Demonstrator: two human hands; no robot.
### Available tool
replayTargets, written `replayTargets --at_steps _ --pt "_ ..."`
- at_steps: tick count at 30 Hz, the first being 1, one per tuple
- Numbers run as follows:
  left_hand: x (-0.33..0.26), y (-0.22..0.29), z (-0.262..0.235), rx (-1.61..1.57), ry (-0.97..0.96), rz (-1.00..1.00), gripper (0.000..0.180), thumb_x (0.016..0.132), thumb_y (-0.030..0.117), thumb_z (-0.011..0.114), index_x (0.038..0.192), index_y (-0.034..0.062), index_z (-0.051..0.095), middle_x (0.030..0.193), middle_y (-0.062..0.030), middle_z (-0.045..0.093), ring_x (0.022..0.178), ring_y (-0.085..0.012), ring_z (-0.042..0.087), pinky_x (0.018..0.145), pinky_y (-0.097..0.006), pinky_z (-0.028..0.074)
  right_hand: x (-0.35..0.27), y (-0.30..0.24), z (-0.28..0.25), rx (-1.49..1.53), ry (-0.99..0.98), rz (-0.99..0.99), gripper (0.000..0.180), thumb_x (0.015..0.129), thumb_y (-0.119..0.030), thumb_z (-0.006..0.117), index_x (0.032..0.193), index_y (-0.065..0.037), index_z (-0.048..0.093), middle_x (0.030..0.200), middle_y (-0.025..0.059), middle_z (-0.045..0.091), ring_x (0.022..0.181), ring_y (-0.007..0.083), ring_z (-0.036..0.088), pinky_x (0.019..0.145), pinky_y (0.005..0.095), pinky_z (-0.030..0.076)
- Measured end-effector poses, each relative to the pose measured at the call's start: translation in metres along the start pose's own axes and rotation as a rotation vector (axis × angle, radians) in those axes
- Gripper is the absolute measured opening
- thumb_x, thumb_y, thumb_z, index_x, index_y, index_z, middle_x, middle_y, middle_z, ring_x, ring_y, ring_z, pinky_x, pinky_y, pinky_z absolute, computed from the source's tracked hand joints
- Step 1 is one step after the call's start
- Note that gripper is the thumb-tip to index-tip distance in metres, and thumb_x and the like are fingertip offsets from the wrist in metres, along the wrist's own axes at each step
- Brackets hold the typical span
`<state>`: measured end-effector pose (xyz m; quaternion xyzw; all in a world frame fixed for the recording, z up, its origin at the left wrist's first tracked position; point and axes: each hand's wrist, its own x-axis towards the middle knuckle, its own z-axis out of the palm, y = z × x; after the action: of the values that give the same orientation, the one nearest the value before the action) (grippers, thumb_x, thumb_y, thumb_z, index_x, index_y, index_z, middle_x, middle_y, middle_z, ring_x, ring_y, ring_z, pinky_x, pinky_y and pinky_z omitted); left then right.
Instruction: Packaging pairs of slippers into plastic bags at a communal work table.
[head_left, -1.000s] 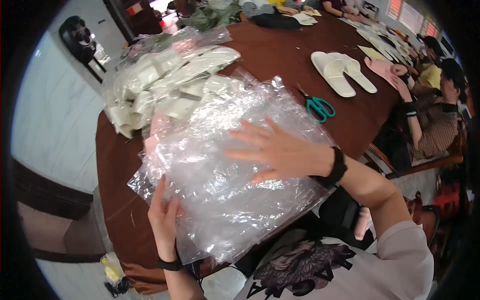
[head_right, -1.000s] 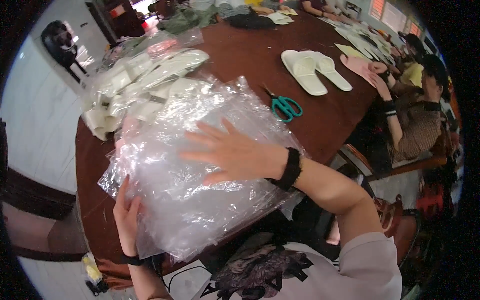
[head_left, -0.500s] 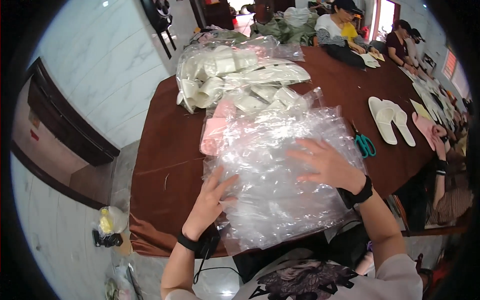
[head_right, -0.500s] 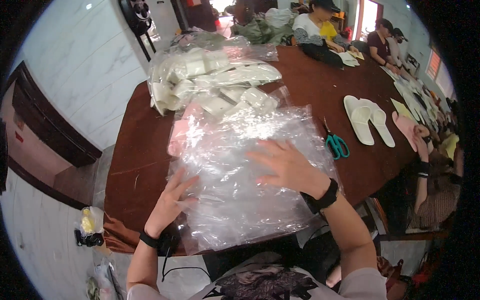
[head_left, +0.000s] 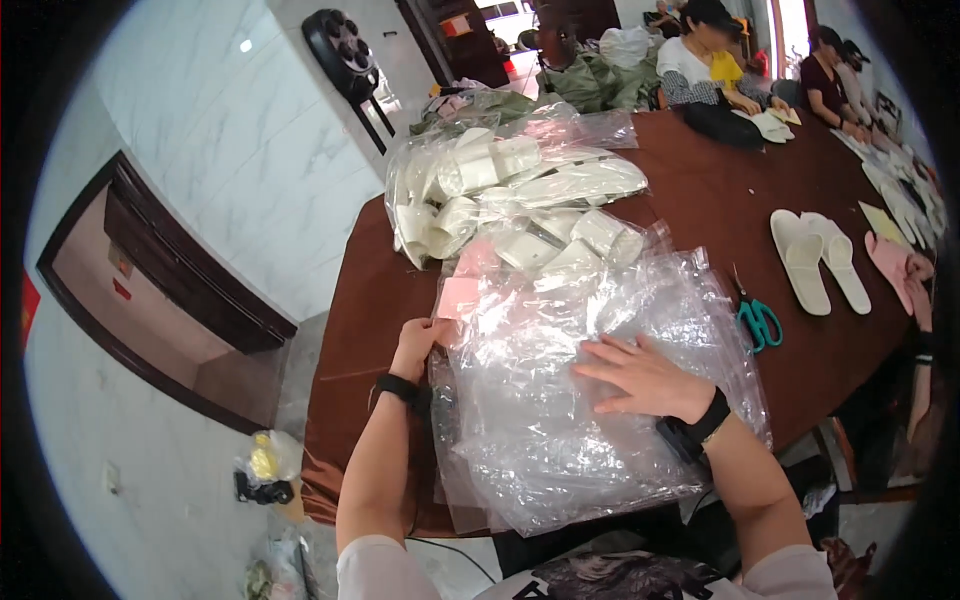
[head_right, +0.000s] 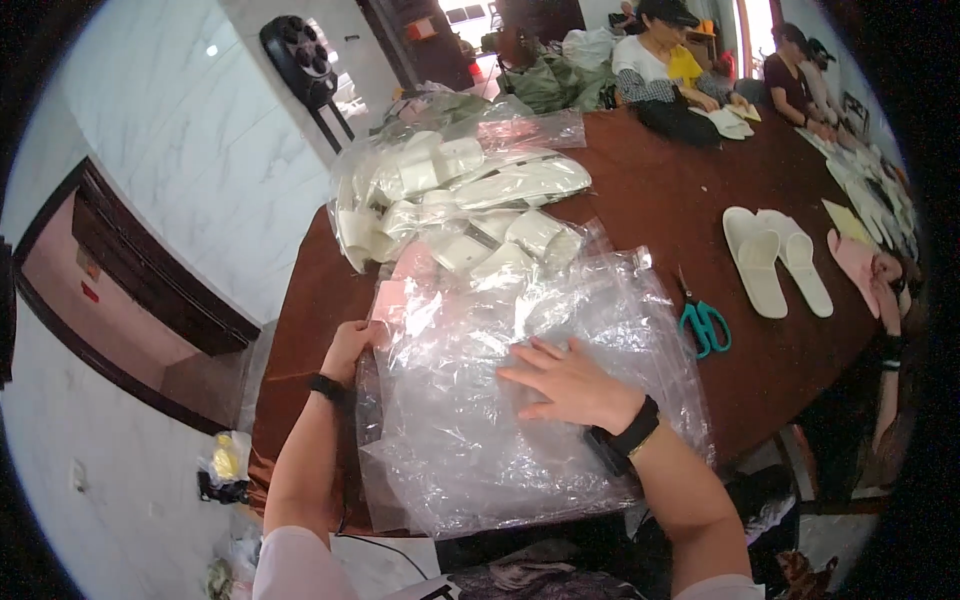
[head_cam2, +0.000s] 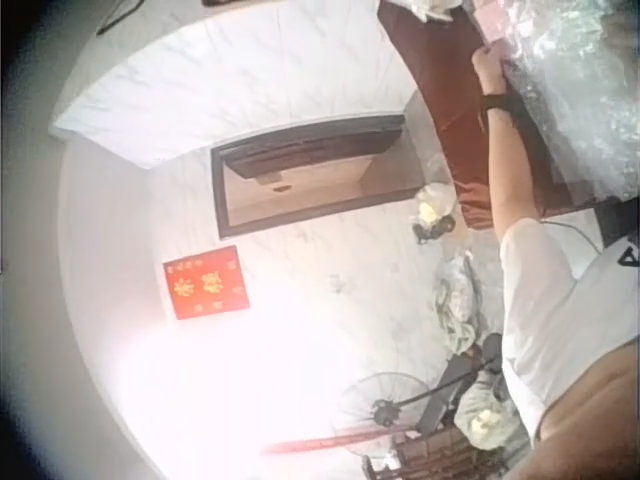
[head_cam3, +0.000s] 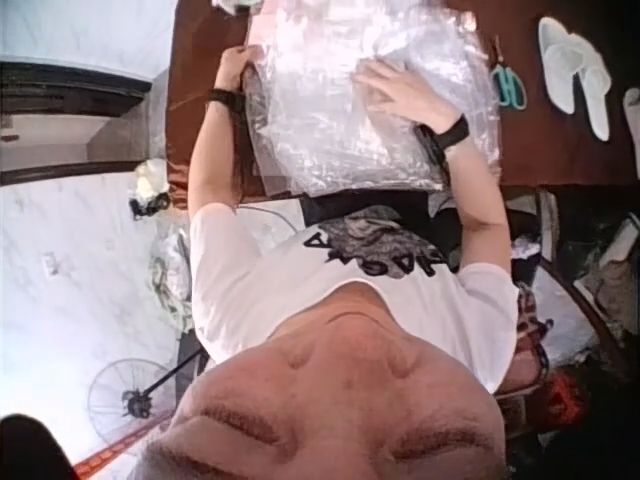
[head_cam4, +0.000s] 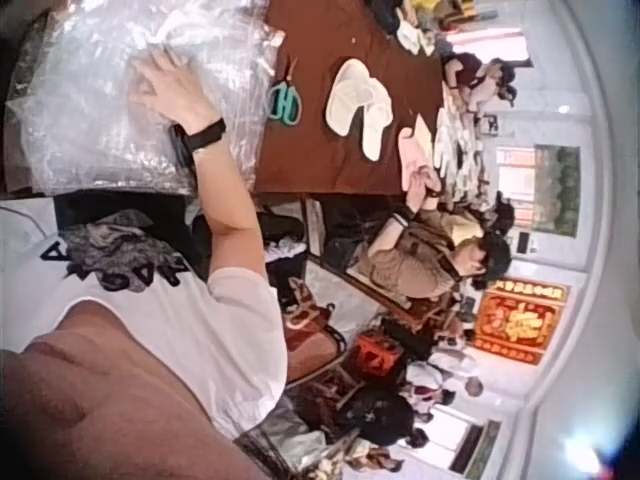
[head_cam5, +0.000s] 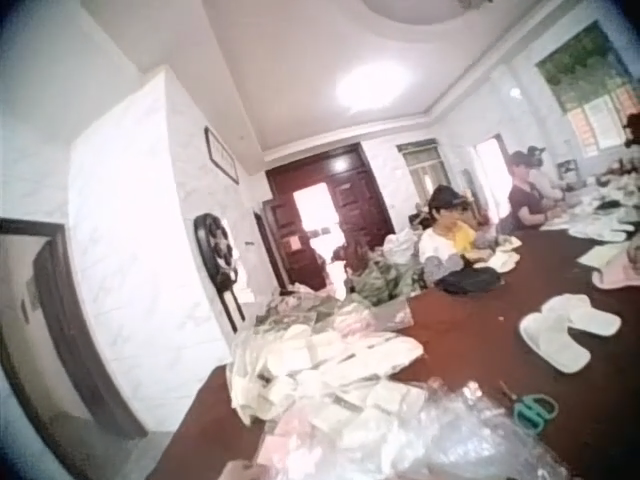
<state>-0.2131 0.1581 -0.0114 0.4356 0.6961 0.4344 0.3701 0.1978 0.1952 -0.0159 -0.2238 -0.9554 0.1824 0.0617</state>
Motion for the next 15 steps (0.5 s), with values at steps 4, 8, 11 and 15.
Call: replayTargets --at_steps 4,8,11,15 --pt "0.004 0.017 -0.034 -0.399 0.135 0.092 0.025 0.093 0.016 0.069 0.109 -0.0024 0.062 0.094 -0.0065 0.066 0.081 -0.0146 0.064 0.07 -0.028 0.053 0.006 -0.003 0.002 0.04 0.02 -0.02 0.072 0.087 -0.05 0.068 0.15 -0.028 0.041 0.16 0.0113 0.029 0.149 0.037 0.025 0.115 0.0675 0.017" --pt "-0.015 0.088 -0.058 -0.398 0.516 0.272 0.019 0.097 0.016 0.064 0.111 0.0023 0.062 0.096 -0.0029 0.066 0.082 -0.0115 0.063 0.069 -0.026 0.051 0.001 0.006 0.002 0.021 0.032 0.023 0.071 0.086 -0.049 0.068 0.149 -0.028 0.043 0.16 0.0114 0.03 0.149 0.0368 0.025 0.114 0.0686 0.018" --pt "-0.063 0.13 -0.109 -0.256 0.4 0.501 0.02 0.099 0.016 0.063 0.113 0.0029 0.063 0.102 -0.0019 0.067 0.089 -0.009 0.064 0.072 -0.024 0.051 0.002 0.0 -0.001 0.025 0.036 0.007 0.07 0.086 -0.049 0.069 0.148 -0.028 0.045 0.159 0.0119 0.031 0.149 0.0367 0.025 0.114 0.0692 0.018" --pt "-0.109 0.174 -0.113 -0.336 0.357 0.651 0.024 0.102 0.016 0.057 0.118 -0.0014 0.061 0.11 -0.0066 0.069 0.096 -0.0117 0.067 0.079 -0.026 0.053 0.001 -0.001 0.001 0.027 0.026 0.015 0.069 0.085 -0.049 0.069 0.147 -0.027 0.045 0.158 0.0128 0.032 0.148 0.0362 0.026 0.113 0.0697 0.018"
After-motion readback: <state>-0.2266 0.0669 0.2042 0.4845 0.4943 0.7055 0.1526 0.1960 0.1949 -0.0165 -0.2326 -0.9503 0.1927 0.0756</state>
